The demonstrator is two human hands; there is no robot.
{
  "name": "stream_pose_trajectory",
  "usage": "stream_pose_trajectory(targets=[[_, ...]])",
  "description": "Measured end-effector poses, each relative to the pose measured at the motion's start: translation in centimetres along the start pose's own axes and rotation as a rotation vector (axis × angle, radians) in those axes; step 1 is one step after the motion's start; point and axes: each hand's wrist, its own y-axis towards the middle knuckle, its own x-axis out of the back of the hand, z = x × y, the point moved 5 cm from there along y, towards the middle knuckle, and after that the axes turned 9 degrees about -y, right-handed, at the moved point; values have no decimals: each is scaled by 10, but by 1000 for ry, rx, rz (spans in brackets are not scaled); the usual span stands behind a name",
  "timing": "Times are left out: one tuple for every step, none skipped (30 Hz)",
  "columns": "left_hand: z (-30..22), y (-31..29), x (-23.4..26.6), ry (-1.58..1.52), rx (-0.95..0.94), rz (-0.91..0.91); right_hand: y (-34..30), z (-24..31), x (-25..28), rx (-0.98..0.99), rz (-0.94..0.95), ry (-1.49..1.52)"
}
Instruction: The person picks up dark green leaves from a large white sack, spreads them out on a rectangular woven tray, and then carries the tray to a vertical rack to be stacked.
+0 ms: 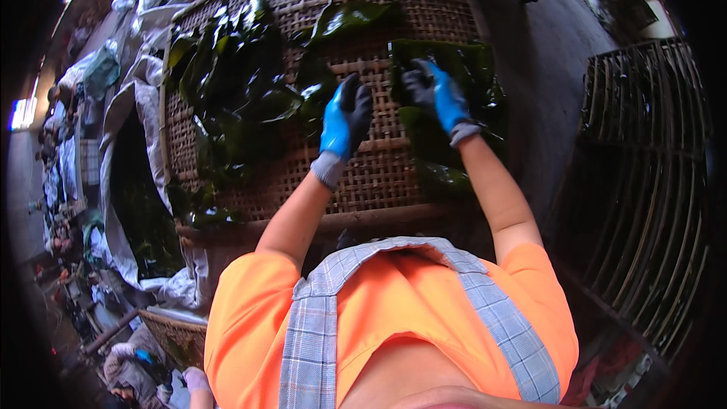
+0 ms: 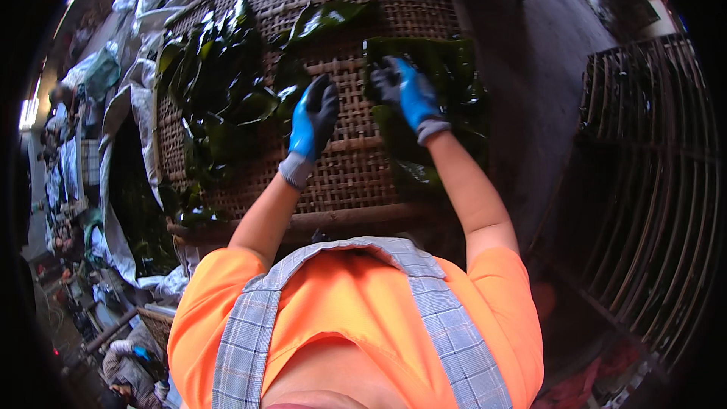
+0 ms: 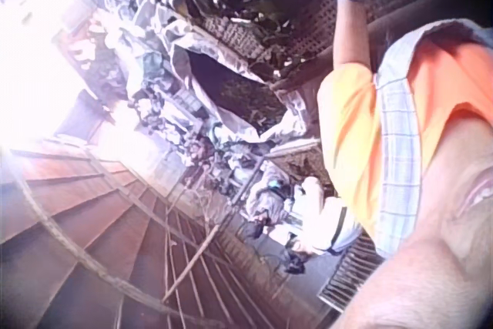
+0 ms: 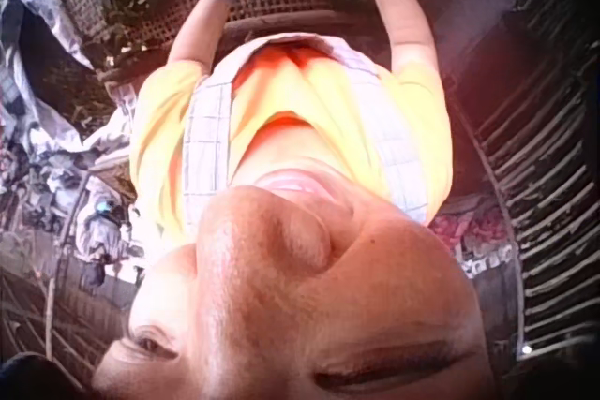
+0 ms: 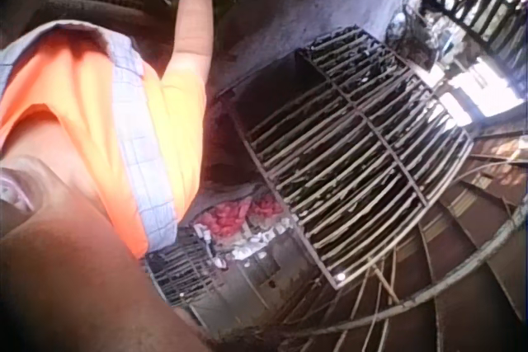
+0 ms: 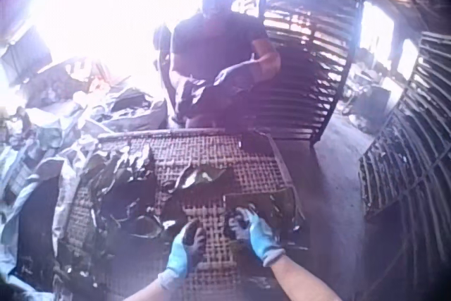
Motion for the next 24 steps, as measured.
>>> stream_pose_trajectory(targets=[[-12,-15,22,44,-59,-44,-8,-9,-25,325,107,-626],[-8,-30,54,-74,22,-144,-20,-19,-62,419,143,-804],[-1,-39,81,-202,98,-239,-7,-42,-78,449,44,-993],[2,-43,107,-182,22,-323,4,-64,-98,468,-50,-1177],[12,-52,136,-158,-48,-419,0,-69,-124,315,-27,-1137],[24,-55,158,-131,-19,-467,-9,-69,-149,355,-136,-1394],[44,-56,179,-180,25,-467,-17,-71,-171,399,-249,-1645],[38,-53,175,-112,60,-421,-9,-86,-176,417,-305,-1705],[27,-50,172,-45,84,-385,-2,-90,-187,450,-352,-1766],[28,-49,175,49,57,-391,10,-93,-186,374,-231,-1684],[29,-45,173,62,83,-347,21,-93,-185,334,-212,-1705],[26,-45,172,11,97,-316,29,-91,-183,365,-184,-1738],[22,-45,171,-39,111,-283,35,-87,-179,394,-155,-1770],[13,-44,169,-97,124,-272,41,-79,-171,439,-106,-1674],[-2,-46,160,-155,135,-229,71,-85,-131,448,-175,-1355],[-11,-53,165,-201,155,-225,76,-78,-126,388,-140,-1064],[-15,-55,169,-240,164,-212,75,-70,-121,328,-112,-776],[-16,-59,178,-274,176,-216,51,-52,-136,287,-76,-675],[-19,-62,180,-311,194,-197,36,-38,-137,339,28,-485],[-24,-62,180,-332,173,-173,17,-23,-145,392,23,-582],[-43,-58,174,-363,148,-114,-3,-4,-157,454,17,-676],[-68,-57,164,-394,128,-45,-26,18,-168,676,-61,-907],[-86,-56,158,-421,109,14,-53,34,-186,888,-138,-1138],[-90,-54,154,-475,153,146,-86,45,-209,1023,-122,-1123]])
